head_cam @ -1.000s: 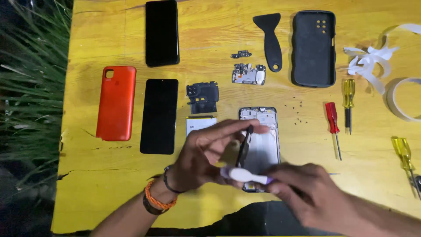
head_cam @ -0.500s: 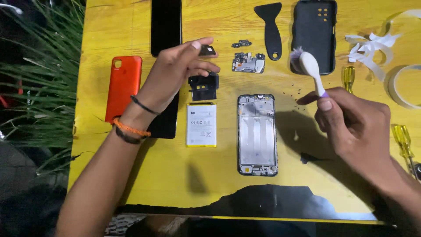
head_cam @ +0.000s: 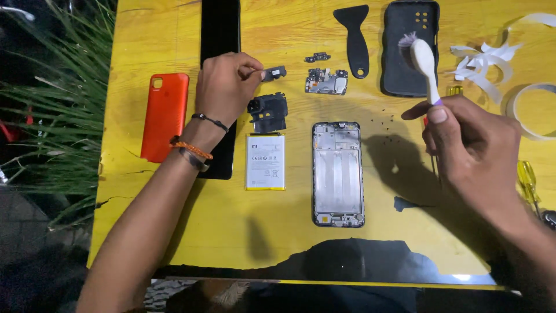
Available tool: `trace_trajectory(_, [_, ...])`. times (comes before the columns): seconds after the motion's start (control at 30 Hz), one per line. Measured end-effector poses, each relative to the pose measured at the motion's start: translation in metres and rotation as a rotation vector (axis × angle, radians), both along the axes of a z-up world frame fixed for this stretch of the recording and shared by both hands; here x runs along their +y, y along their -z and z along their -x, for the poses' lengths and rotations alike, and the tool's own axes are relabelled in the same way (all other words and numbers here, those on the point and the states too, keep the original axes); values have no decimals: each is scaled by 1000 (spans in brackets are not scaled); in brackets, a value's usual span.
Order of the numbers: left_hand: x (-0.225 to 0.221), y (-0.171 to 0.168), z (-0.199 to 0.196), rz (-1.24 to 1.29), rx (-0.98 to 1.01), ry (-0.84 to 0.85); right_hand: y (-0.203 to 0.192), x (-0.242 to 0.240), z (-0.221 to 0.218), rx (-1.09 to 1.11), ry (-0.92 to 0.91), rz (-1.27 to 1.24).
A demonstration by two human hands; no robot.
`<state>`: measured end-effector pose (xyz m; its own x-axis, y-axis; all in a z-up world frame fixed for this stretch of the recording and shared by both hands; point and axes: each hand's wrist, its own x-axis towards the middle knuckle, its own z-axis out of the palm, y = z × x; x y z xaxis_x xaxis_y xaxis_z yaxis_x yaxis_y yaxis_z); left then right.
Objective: Cleaning internal smartphone components with a toothbrush
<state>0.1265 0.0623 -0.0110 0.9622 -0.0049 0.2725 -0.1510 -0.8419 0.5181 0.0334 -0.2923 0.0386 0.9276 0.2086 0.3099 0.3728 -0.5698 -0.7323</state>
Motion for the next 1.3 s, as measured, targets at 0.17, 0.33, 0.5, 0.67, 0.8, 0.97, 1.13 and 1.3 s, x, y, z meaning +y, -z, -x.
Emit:
trace_trajectory(0.17, [4,2,0,-171,-26,40,-5,1,-1,-17,-1,0])
trace_trajectory(0.33, [4,-2,6,-202,41,127,-5,1,0,-30,-15,17])
trace_trajectory(0.5, [-1,-23,36,-153,-62,317,-3,-1,0,-76,-15,37])
trace_trajectory(0.67, [-2,-12,48,-247,71,350,-4,0,1,-93,-14,54])
trace_trajectory(0.8, [-2,-2,44,-278,33,398,-3,1,1,-62,4,48])
trace_trajectory(0.97, [-2,-12,37,-231,-137,341,7,-6,-3,-115,-40,71])
trace_trajectory(1.13, [9,10,14,-340,-211,303,0,2,0,-63,-47,12])
trace_trajectory(1.3, [10,9,11,-308,-191,327,-2,2,1,-92,-19,37])
